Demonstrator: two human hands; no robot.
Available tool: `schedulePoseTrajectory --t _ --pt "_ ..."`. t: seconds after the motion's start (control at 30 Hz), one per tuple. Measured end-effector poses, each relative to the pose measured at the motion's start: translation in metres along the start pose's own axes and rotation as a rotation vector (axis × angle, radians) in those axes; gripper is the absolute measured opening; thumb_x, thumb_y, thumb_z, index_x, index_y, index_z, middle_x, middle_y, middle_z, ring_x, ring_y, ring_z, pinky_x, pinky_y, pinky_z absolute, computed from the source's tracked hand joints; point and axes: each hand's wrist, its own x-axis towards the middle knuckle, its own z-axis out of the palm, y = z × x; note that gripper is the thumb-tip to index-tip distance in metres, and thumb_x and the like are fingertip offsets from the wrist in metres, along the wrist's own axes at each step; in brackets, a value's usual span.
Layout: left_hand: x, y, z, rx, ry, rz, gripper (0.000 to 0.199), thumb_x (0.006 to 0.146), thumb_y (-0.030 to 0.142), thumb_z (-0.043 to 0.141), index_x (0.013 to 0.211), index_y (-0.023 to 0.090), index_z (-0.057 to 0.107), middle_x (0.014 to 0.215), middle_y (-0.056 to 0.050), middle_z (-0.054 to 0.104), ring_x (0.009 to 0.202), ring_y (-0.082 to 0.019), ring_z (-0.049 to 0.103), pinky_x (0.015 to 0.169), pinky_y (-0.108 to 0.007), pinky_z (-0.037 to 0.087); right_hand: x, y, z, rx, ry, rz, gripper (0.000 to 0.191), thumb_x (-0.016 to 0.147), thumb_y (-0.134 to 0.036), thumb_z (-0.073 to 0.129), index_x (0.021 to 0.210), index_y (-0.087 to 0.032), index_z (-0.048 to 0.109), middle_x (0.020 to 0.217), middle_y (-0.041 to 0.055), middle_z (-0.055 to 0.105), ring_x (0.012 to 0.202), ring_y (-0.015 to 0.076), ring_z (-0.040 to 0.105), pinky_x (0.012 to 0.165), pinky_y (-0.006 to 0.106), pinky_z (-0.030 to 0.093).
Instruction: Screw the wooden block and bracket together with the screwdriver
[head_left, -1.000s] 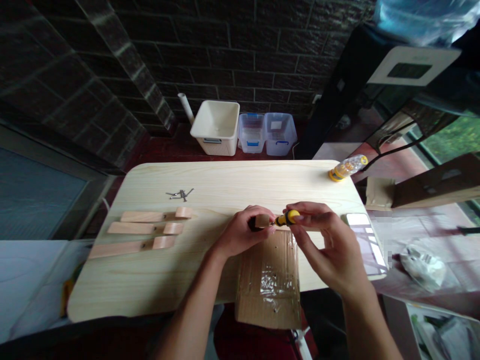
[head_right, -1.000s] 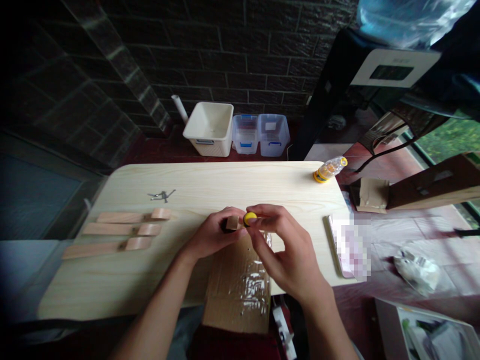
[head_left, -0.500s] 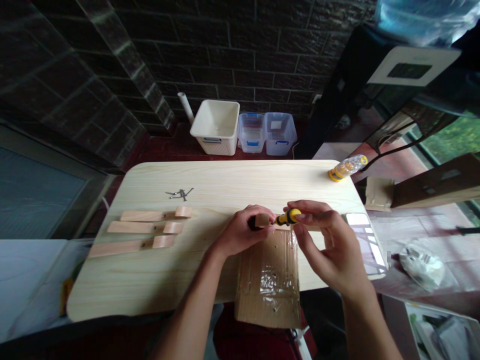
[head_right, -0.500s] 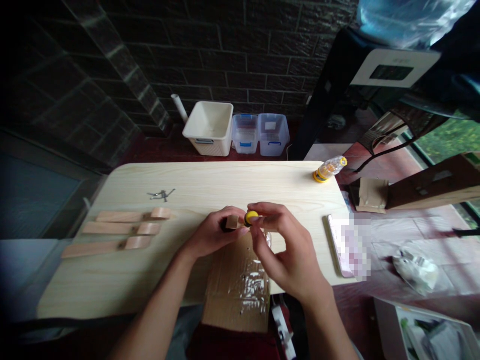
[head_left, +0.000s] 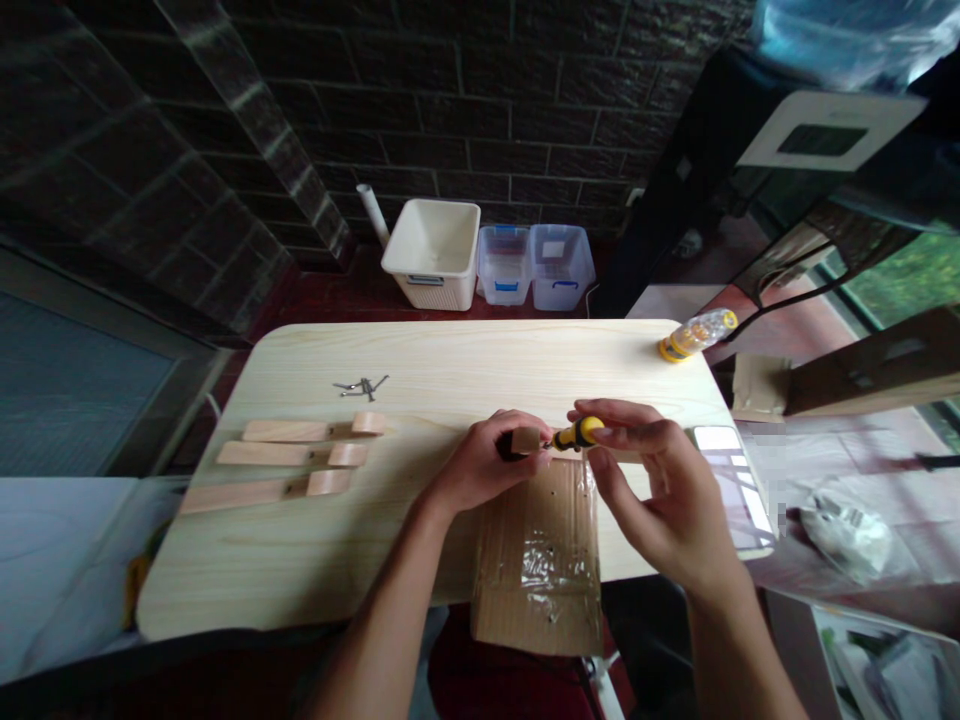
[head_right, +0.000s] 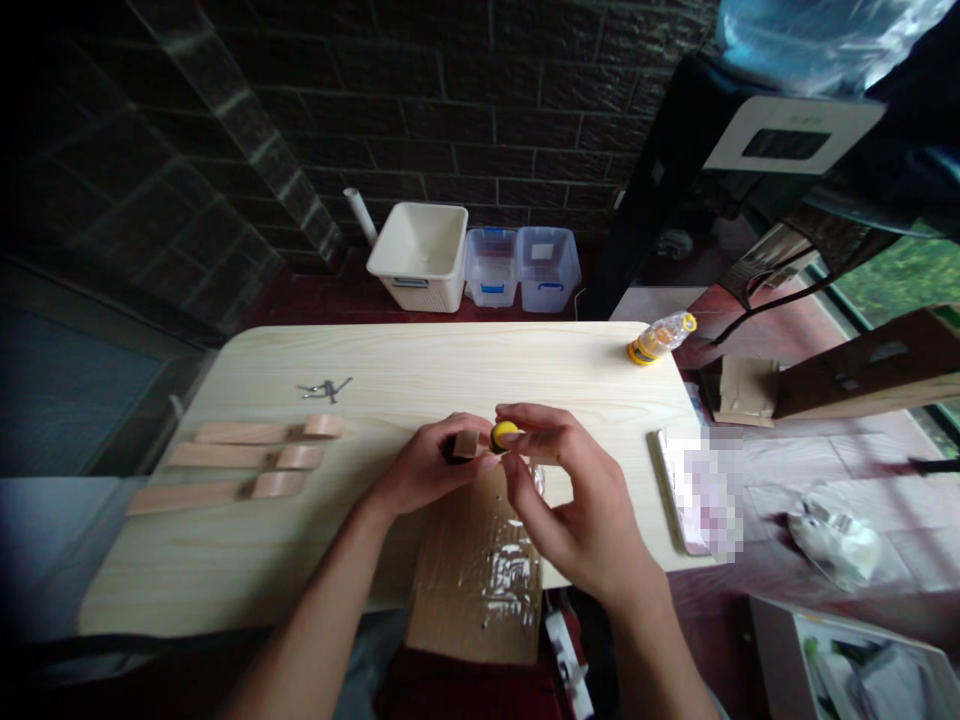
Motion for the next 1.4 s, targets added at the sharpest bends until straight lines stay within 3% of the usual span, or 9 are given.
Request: schedulePoseTrajectory --t 0.2,1.4 --pt "-0.0004 -0.0003 0.0003 -0.008 0.009 0.001 0.023 0.092 0.037 0.078 0.110 0.025 0.076 0.116 -0.006 0.079 0.107 -0.024 0.073 0.102 -0.042 0.056 0.0001 0.0002 -0.0013 -0.010 -0.018 -0.007 0.025 0.099 -0.006 0.068 0.113 -0.027 0.066 0.130 0.0069 0.075 0.125 0.0232 0.073 0.102 0.044 0.064" --pt "0.0000 0.0001 -0.0007 -0.003 -0.001 -0.005 0.021 0.092 0.034 0.078 0.109 0.024 0.075 0.116 -0.005 0.079 0.107 -0.023 0.073 0.101 -0.040 0.056 -0.0009 0.0015 0.0002 -0.024 -0.015 -0.022 0.028 0.099 -0.005 0.066 0.115 -0.028 0.067 0.136 0.0064 0.075 0.126 0.0237 0.074 0.103 0.043 0.064"
